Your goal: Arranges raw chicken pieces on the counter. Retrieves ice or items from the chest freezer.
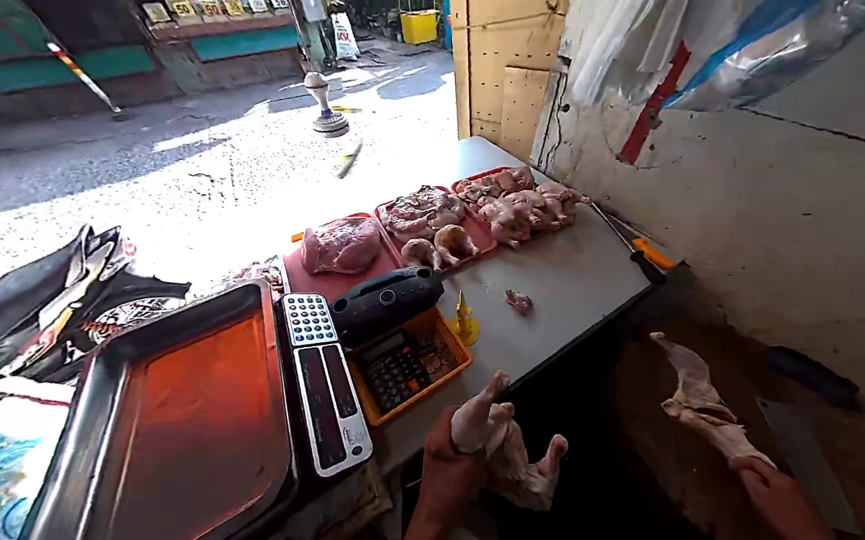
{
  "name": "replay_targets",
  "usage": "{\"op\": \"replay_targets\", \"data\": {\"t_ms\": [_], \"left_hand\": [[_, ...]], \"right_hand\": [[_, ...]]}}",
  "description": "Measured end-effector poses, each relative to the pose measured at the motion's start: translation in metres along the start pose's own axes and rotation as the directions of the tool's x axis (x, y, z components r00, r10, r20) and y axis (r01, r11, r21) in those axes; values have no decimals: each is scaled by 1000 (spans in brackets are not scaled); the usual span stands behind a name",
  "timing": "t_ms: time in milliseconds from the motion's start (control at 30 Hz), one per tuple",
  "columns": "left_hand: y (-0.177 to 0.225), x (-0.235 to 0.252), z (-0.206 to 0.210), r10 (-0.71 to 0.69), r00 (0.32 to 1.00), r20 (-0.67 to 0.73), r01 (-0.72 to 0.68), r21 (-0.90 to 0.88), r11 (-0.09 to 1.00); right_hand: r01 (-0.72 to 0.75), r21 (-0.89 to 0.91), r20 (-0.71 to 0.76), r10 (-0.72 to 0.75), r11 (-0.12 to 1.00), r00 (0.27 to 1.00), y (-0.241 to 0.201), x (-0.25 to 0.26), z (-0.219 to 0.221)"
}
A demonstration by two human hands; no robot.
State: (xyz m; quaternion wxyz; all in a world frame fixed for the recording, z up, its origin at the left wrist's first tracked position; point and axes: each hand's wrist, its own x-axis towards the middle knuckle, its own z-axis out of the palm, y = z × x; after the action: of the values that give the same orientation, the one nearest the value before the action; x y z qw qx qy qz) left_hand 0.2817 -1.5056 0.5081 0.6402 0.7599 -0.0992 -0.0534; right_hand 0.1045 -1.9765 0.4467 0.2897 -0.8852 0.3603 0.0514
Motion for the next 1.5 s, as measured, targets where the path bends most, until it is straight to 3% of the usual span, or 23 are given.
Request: {"op": "replay_targets", "data": {"t_ms": [100,200,267,300,333,367,433,500,567,633,733,833,867,900,967,1000,1100,1167,1233,1300,1400,1500], "left_hand": [[-2,29,19,-27,1000,-16,27,-42,999],[6,60,35,-44,999,22,45,-63,997],[11,84,47,-4,998,63,8,-73,997],[13,96,54,21,995,97,-13,-90,996],[16,106,62,48,990,136,-33,-108,994],[19,116,71,87,981,174,-65,-129,990],[25,136,92,202,954,223,-165,-173,971],[31,151,111,318,914,253,-271,-202,941],[35,161,121,367,893,261,-319,-208,925],[37,173,122,349,904,246,-290,-247,925],[39,197,118,308,917,255,-220,-320,921],[40,222,124,325,918,228,-248,-312,917],[39,231,130,340,918,205,-279,-278,919],[36,241,135,362,910,200,-318,-220,922],[32,257,142,381,885,269,-381,-54,923],[33,264,143,366,869,333,-399,34,917],[39,283,139,211,807,552,-412,270,870],[45,303,131,135,778,613,-393,308,867],[50,334,122,119,819,561,-364,348,864],[53,373,115,13,866,499,-305,508,806],[42,441,114,-213,878,428,-233,772,592],[10,505,119,-318,886,338,-195,893,406]], "right_hand": [[-112,-74,35,115,991,993,33,28,30],[-99,-64,13,100,993,995,11,39,26],[29,163,5,-30,986,1000,-28,43,31],[75,397,41,-99,915,994,-51,42,41],[35,644,129,-154,764,980,-77,40,55],[-77,812,257,-237,578,937,-107,37,67],[-314,885,446,-437,343,781,-153,48,86],[-443,876,447,-660,188,604,-171,70,98],[-435,895,333,-801,103,497,-182,89,93],[-429,901,280,-851,73,445,-194,102,80],[-450,893,241,-867,23,436,-199,128,77],[-485,874,237,-857,-18,458,-230,149,72],[-468,883,285,-837,38,468,-239,158,71],[-467,874,356,-834,137,421,-246,171,68],[-478,806,491,-845,350,210,-261,209,66],[-455,797,530,-821,397,212,-269,221,64],[-259,916,400,-747,306,532,-281,261,69],[-101,955,278,-729,278,625,-298,296,76],[27,954,214,-743,298,634,-310,329,74],[74,948,191,-739,309,646,-322,354,68],[81,943,185,-714,322,675,-343,378,56],[129,943,165,-766,308,621,-365,404,49]]}}
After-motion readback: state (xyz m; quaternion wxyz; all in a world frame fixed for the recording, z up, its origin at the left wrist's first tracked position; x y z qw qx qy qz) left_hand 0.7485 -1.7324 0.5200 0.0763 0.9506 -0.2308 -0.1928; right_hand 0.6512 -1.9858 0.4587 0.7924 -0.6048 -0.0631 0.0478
